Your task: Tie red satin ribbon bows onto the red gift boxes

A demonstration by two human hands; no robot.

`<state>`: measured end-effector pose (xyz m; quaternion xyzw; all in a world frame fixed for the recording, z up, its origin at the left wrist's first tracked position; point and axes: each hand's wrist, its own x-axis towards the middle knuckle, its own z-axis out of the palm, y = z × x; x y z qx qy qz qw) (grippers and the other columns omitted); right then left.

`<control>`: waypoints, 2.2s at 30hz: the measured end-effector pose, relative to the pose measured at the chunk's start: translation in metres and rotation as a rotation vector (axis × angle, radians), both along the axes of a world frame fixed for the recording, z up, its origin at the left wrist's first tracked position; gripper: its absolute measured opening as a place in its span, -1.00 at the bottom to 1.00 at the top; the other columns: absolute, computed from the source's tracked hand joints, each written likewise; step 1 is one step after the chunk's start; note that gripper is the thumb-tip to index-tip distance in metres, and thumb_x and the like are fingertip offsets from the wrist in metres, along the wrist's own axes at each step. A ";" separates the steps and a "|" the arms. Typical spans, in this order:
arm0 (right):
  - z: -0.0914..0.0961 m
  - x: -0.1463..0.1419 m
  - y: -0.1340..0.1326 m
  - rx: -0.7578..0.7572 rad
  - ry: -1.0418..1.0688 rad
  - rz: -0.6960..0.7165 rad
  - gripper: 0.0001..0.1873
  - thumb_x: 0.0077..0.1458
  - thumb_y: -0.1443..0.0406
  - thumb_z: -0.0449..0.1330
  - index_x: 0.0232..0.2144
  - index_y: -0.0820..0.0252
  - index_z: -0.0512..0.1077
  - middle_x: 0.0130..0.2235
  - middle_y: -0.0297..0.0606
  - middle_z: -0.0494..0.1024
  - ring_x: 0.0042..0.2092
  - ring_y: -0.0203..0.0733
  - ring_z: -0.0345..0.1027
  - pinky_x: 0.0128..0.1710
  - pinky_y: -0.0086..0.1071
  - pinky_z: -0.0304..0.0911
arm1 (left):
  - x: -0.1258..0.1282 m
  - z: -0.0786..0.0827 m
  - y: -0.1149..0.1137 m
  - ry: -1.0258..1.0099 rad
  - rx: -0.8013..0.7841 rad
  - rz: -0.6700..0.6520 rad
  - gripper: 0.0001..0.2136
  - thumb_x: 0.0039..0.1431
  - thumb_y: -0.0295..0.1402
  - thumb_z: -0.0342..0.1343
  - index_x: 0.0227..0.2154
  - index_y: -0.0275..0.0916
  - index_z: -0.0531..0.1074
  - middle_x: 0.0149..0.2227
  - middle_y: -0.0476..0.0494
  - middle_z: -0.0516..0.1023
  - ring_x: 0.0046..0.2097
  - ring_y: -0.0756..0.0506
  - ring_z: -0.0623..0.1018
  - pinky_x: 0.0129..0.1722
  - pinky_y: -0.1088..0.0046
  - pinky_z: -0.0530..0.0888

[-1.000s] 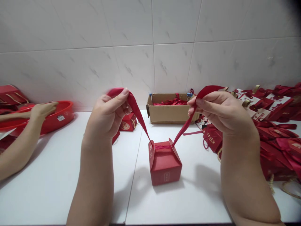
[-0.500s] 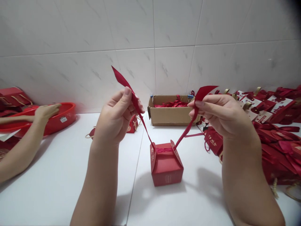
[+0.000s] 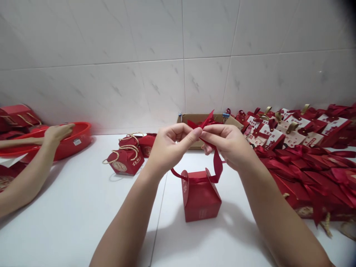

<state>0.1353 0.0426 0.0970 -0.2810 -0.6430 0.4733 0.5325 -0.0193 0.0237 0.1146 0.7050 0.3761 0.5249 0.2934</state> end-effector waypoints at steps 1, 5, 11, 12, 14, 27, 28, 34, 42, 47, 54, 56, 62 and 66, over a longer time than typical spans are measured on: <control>0.000 0.000 0.000 -0.001 0.021 0.027 -0.82 -0.05 0.18 0.27 -0.44 0.19 0.50 -0.61 -0.42 0.38 -0.57 -0.38 0.26 -0.51 -0.45 0.23 | 0.001 0.000 0.000 0.016 0.014 0.011 -0.73 0.04 -0.19 0.16 -0.62 -0.24 0.38 -0.60 0.01 0.39 -0.57 0.07 0.32 -0.60 0.51 0.21; -0.002 0.001 0.001 -0.028 0.092 0.135 -0.89 -0.02 0.25 0.25 -0.39 0.15 0.49 -0.54 -0.38 0.48 -0.46 -0.31 0.39 -0.38 -0.41 0.33 | 0.002 0.001 -0.001 0.016 0.023 0.011 -0.74 0.05 -0.20 0.16 -0.62 -0.24 0.38 -0.59 0.00 0.44 -0.55 0.06 0.38 -0.59 0.51 0.25; -0.002 0.002 0.000 -0.082 0.103 0.265 -0.86 -0.01 0.22 0.26 -0.39 0.17 0.50 -0.48 -0.33 0.52 -0.39 -0.30 0.42 -0.26 -0.37 0.35 | -0.003 -0.003 0.003 0.078 0.131 0.104 -0.68 0.00 -0.18 0.19 -0.69 -0.24 0.30 -0.67 0.04 0.30 -0.60 0.07 0.27 -0.63 0.50 0.16; -0.001 0.001 0.000 -0.100 0.112 0.256 -0.83 0.00 0.18 0.25 -0.41 0.17 0.49 -0.49 -0.33 0.52 -0.41 -0.31 0.42 -0.27 -0.38 0.35 | -0.003 -0.005 0.004 0.097 0.160 0.136 -0.66 0.00 -0.17 0.20 -0.71 -0.24 0.28 -0.69 0.05 0.26 -0.61 0.08 0.24 -0.64 0.49 0.13; -0.001 -0.001 0.000 -0.150 0.150 0.241 -0.75 0.02 0.11 0.23 -0.47 0.18 0.47 -0.54 -0.36 0.49 -0.46 -0.33 0.40 -0.33 -0.41 0.35 | -0.003 -0.006 0.007 0.120 0.196 0.168 -0.64 -0.02 -0.16 0.21 -0.73 -0.24 0.27 -0.70 0.06 0.23 -0.61 0.08 0.20 -0.64 0.48 0.09; 0.002 0.014 0.003 0.001 -0.042 0.234 -0.73 0.12 0.13 0.14 -0.39 0.21 0.48 -0.47 -0.32 0.49 -0.42 -0.34 0.37 -0.39 -0.45 0.29 | -0.023 0.006 0.009 0.136 -0.245 -0.190 -0.67 0.13 -0.15 0.05 -0.60 -0.28 0.29 -0.57 0.06 0.18 -0.52 0.10 0.21 -0.53 0.56 0.15; 0.002 0.015 0.001 0.080 -0.133 0.168 -0.74 0.13 0.15 0.13 -0.42 0.23 0.48 -0.47 -0.31 0.49 -0.42 -0.33 0.35 -0.41 -0.45 0.27 | -0.023 0.006 0.009 0.131 -0.252 -0.196 -0.67 0.14 -0.14 0.04 -0.59 -0.28 0.30 -0.55 0.05 0.22 -0.49 0.09 0.24 -0.50 0.56 0.18; 0.002 0.015 -0.003 0.635 -0.493 -0.207 -0.70 0.16 0.29 0.09 -0.58 0.24 0.43 -0.55 -0.33 0.37 -0.46 -0.34 0.23 -0.46 -0.44 0.13 | -0.021 0.007 0.005 0.129 -0.226 -0.162 -0.73 0.15 -0.17 0.04 -0.48 -0.28 0.42 -0.47 -0.01 0.35 -0.42 0.06 0.32 -0.41 0.54 0.26; -0.001 0.012 0.001 0.808 -0.567 -0.420 -0.73 0.16 0.34 0.06 -0.51 0.26 0.49 -0.42 -0.23 0.48 -0.40 -0.30 0.32 -0.39 -0.43 0.21 | -0.021 0.008 0.002 0.103 -0.205 -0.076 -0.80 0.07 -0.44 -0.01 -0.33 -0.23 0.52 -0.31 -0.09 0.51 -0.35 0.02 0.43 -0.43 0.54 0.36; -0.002 0.010 0.002 0.793 -0.540 -0.418 -0.74 0.16 0.35 0.06 -0.47 0.26 0.51 -0.41 -0.23 0.49 -0.39 -0.29 0.34 -0.38 -0.42 0.23 | -0.016 0.005 0.002 0.114 -0.126 -0.058 -0.85 0.06 -0.40 0.05 -0.35 -0.24 0.52 -0.36 -0.07 0.52 -0.42 0.06 0.45 -0.43 0.55 0.42; -0.002 0.010 0.002 0.760 -0.490 -0.331 -0.75 0.15 0.35 0.08 -0.47 0.26 0.51 -0.41 -0.24 0.49 -0.37 -0.29 0.35 -0.35 -0.42 0.24 | -0.013 0.003 0.003 0.108 -0.030 -0.040 -0.93 0.02 -0.43 0.12 -0.41 -0.30 0.45 -0.39 -0.09 0.52 -0.40 0.04 0.49 -0.45 0.58 0.44; -0.002 0.009 0.000 0.687 -0.426 -0.294 -0.75 0.15 0.30 0.09 -0.47 0.24 0.52 -0.44 -0.27 0.49 -0.39 -0.30 0.34 -0.39 -0.43 0.24 | -0.013 0.002 0.004 0.093 0.016 -0.022 -0.95 0.02 -0.47 0.11 -0.41 -0.30 0.43 -0.38 -0.09 0.52 -0.37 0.02 0.51 -0.42 0.57 0.46; 0.003 0.010 -0.002 0.351 -0.148 -0.357 -0.76 0.11 0.18 0.14 -0.30 0.17 0.56 -0.39 -0.28 0.58 -0.34 -0.27 0.44 -0.32 -0.40 0.33 | -0.019 0.003 0.005 0.050 0.188 0.138 -0.93 0.01 -0.47 0.13 -0.39 -0.29 0.43 -0.37 -0.11 0.53 -0.30 -0.02 0.53 -0.30 0.50 0.49; 0.004 0.019 0.000 0.285 -0.228 -0.514 -0.69 0.06 0.15 0.16 -0.53 0.25 0.52 -0.52 -0.26 0.55 -0.43 -0.27 0.41 -0.42 -0.44 0.28 | -0.028 0.003 0.003 0.084 0.230 0.202 -0.90 0.00 -0.45 0.15 -0.37 -0.29 0.43 -0.35 -0.13 0.53 -0.27 -0.04 0.53 -0.25 0.46 0.50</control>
